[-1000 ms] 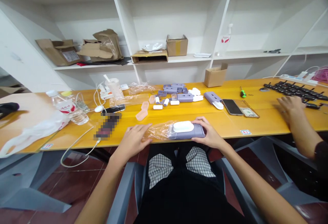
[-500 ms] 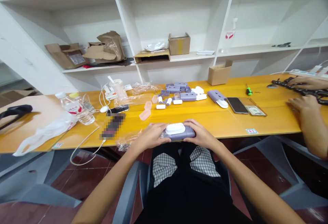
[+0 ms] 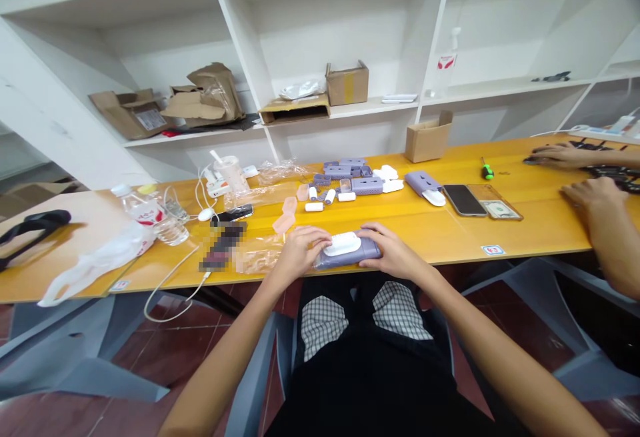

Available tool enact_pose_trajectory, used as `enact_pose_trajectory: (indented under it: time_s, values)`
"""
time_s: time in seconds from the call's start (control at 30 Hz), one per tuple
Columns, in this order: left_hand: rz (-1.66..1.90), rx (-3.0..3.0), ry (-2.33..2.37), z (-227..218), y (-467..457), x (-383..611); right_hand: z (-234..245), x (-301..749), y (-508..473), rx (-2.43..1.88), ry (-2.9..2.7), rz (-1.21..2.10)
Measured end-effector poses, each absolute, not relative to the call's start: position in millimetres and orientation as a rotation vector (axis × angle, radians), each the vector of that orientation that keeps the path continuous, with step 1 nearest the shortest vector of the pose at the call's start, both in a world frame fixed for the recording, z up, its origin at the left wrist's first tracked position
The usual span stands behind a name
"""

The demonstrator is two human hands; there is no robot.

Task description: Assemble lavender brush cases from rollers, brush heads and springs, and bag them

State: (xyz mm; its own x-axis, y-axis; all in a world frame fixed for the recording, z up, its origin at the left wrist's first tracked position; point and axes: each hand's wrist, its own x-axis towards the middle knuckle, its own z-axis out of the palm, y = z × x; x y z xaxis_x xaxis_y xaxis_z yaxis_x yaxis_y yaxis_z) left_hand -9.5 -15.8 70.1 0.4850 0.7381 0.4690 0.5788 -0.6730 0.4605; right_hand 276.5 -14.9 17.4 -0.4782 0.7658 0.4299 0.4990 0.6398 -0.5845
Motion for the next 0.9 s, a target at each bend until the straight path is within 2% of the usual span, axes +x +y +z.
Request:
enact_pose_trajectory:
  time_s: [0.2,0.47,0.9]
  values:
    - [0.925,2.517,1.168,71,-8,-1,22,269,-20,-0.98,-2.162,0.526]
    - [0.305,2.589,1.366,66,-12,-39,6,272,-21,-1.005,-2.061,0.548]
    - [0.485,2.624,1.206,59,-15,-15,7,249,-19,-0.976,-2.057,0.575]
